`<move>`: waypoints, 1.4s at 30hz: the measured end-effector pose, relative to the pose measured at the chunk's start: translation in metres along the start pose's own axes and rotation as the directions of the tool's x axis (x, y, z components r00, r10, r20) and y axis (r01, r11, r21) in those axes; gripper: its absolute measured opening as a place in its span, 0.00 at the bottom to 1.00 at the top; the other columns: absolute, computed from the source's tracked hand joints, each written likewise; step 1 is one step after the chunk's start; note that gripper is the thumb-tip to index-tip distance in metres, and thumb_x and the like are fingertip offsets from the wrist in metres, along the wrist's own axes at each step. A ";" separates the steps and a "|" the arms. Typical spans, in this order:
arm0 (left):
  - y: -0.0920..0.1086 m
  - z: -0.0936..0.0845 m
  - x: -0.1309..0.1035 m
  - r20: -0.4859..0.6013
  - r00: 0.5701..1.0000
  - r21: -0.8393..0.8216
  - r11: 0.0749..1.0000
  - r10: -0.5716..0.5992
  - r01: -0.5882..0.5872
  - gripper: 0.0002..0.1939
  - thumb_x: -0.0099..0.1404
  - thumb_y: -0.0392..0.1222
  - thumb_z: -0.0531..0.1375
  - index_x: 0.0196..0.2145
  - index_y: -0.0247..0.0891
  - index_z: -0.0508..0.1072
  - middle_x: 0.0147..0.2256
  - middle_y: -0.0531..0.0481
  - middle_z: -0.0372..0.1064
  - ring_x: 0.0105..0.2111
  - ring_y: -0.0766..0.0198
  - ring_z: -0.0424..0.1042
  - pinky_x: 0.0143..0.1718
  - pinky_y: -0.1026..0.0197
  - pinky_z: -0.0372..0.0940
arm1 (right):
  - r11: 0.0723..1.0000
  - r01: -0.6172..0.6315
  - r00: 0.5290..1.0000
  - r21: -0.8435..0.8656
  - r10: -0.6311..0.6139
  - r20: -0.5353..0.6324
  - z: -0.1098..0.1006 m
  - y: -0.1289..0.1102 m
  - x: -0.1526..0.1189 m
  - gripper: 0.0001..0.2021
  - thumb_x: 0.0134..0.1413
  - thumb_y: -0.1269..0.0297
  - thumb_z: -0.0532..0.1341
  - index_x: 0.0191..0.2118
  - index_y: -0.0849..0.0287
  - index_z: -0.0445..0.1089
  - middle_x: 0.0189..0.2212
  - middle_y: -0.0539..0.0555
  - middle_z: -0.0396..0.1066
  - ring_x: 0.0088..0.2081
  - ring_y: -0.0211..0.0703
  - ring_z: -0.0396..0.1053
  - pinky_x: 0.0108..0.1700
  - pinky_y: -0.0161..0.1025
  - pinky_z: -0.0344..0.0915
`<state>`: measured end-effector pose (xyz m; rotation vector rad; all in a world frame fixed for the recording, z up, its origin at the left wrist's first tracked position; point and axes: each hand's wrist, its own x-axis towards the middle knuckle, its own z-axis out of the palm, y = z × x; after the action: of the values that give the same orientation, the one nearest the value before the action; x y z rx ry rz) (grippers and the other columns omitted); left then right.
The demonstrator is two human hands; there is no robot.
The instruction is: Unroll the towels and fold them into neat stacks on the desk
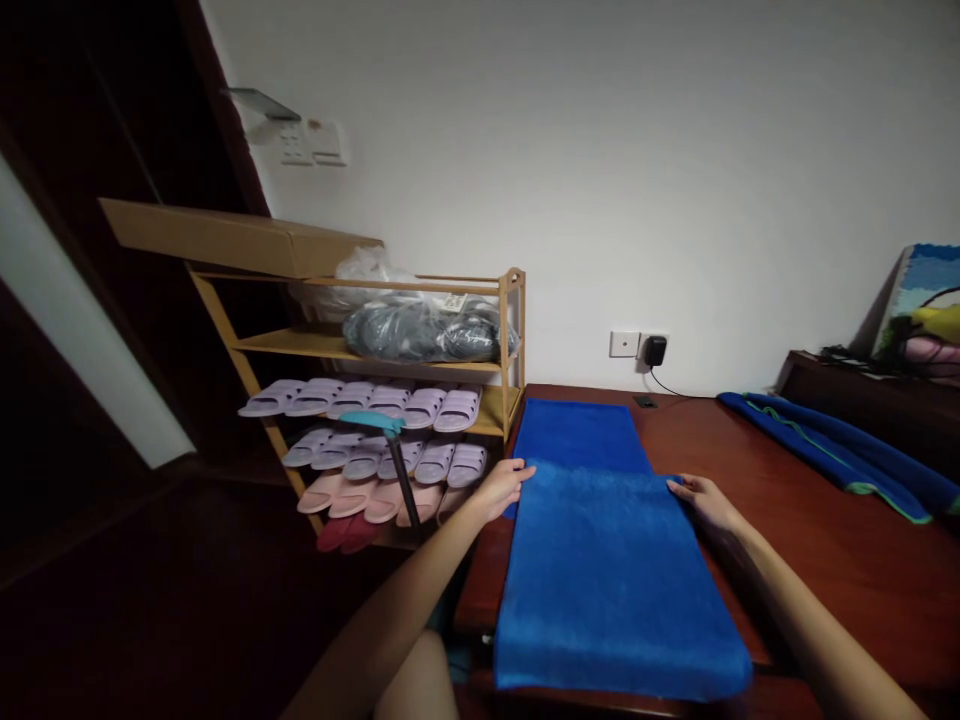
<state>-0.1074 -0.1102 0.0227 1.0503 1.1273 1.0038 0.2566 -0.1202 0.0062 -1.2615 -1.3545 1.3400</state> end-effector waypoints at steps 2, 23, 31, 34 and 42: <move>0.002 0.001 -0.009 -0.002 1.000 0.004 1.000 0.025 -0.025 0.24 0.46 0.53 0.69 0.31 0.36 0.64 0.25 0.54 0.65 0.24 0.69 0.66 0.28 0.64 0.61 | 0.998 0.051 0.997 -0.038 -0.053 -0.056 0.001 -0.008 -0.011 0.21 0.41 0.44 0.65 0.29 0.58 0.68 0.27 0.55 0.72 0.28 0.44 0.70 0.33 0.40 0.66; 0.139 0.020 -0.094 -0.060 0.871 -0.023 0.871 0.488 -0.490 0.18 0.49 0.48 0.69 0.31 0.34 0.72 0.26 0.53 0.71 0.22 0.69 0.69 0.23 0.68 0.64 | 0.894 0.447 0.876 0.009 -0.436 -0.206 -0.010 -0.152 -0.069 0.11 0.45 0.55 0.67 0.32 0.55 0.72 0.25 0.49 0.69 0.25 0.36 0.65 0.28 0.35 0.63; 0.159 0.019 -0.050 -0.126 0.831 -0.032 0.835 0.542 -0.549 0.21 0.42 0.50 0.71 0.27 0.34 0.70 0.23 0.55 0.69 0.20 0.71 0.66 0.18 0.71 0.58 | 0.876 0.472 0.867 0.100 -0.441 -0.232 -0.006 -0.171 -0.027 0.14 0.41 0.55 0.69 0.30 0.59 0.71 0.24 0.48 0.70 0.25 0.34 0.66 0.30 0.34 0.65; 0.159 0.016 -0.037 -0.126 0.839 -0.051 0.841 0.529 -0.538 0.21 0.42 0.50 0.71 0.26 0.35 0.69 0.21 0.56 0.67 0.18 0.72 0.64 0.18 0.71 0.57 | 0.875 0.471 0.867 0.112 -0.437 -0.240 -0.005 -0.172 -0.014 0.15 0.40 0.55 0.70 0.28 0.60 0.70 0.23 0.47 0.69 0.24 0.32 0.66 0.29 0.32 0.64; 0.175 0.011 -0.031 -0.129 0.812 -0.031 0.816 0.570 -0.577 0.20 0.43 0.50 0.71 0.26 0.35 0.69 0.22 0.55 0.68 0.19 0.71 0.65 0.20 0.69 0.60 | 0.867 0.495 0.851 0.064 -0.468 -0.239 -0.005 -0.187 -0.001 0.16 0.42 0.52 0.68 0.31 0.59 0.70 0.25 0.47 0.70 0.25 0.33 0.66 0.30 0.33 0.64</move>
<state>-0.1158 -0.1043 0.2004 1.3293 0.8628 1.5897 0.2432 -0.1068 0.1919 -0.8712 -1.2998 0.8891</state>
